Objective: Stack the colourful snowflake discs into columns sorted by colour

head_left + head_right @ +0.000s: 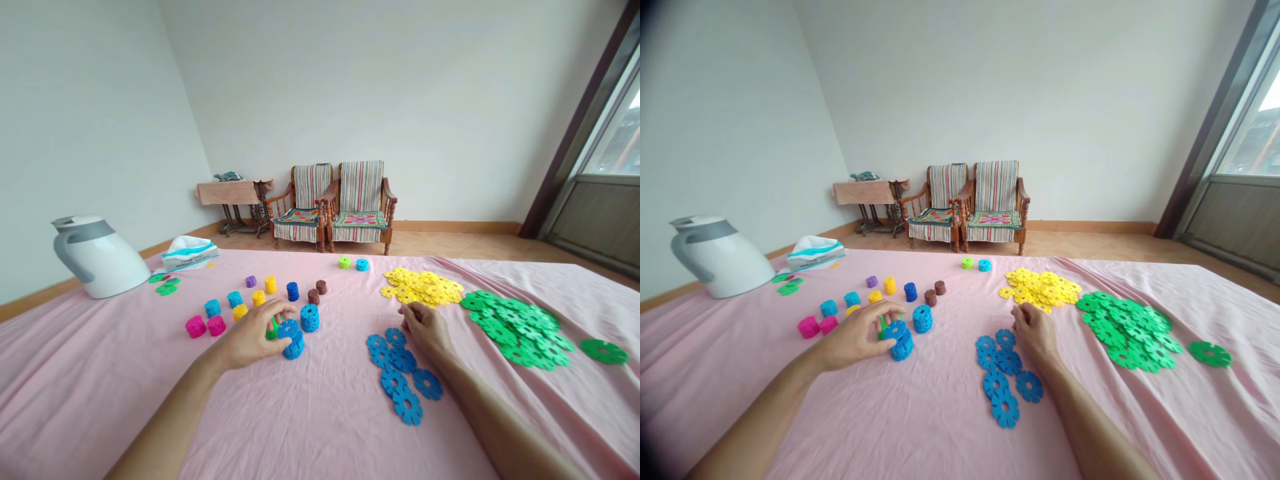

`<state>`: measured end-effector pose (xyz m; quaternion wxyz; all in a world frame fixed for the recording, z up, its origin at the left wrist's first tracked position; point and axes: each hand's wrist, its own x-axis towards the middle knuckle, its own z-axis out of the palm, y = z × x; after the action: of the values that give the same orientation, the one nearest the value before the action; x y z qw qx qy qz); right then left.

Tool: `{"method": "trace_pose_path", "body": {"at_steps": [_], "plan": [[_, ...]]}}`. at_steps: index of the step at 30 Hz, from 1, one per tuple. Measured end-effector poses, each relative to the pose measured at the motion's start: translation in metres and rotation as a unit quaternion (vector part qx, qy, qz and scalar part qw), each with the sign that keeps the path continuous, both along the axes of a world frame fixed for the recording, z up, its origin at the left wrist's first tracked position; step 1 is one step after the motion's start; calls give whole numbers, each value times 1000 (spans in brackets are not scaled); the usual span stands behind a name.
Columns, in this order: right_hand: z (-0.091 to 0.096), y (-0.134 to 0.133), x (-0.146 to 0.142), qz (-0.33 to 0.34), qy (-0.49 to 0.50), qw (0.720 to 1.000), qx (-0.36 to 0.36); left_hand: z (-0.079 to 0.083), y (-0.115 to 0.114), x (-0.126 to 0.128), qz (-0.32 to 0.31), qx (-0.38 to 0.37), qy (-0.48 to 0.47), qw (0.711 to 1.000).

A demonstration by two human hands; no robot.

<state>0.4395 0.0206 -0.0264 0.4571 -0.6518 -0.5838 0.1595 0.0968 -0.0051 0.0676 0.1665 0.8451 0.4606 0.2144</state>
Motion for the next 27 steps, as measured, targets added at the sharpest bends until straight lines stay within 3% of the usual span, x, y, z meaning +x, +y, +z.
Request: {"method": "trace_pose_path", "body": {"at_steps": [21, 27], "plan": [[-3, 2, 0, 4, -5, 1000, -2, -3, 0, 7, -4, 14, 34, 999], [0, 0, -2, -6, -2, 1000, -6, 2, -14, 37, -16, 46, -30, 998]]}}
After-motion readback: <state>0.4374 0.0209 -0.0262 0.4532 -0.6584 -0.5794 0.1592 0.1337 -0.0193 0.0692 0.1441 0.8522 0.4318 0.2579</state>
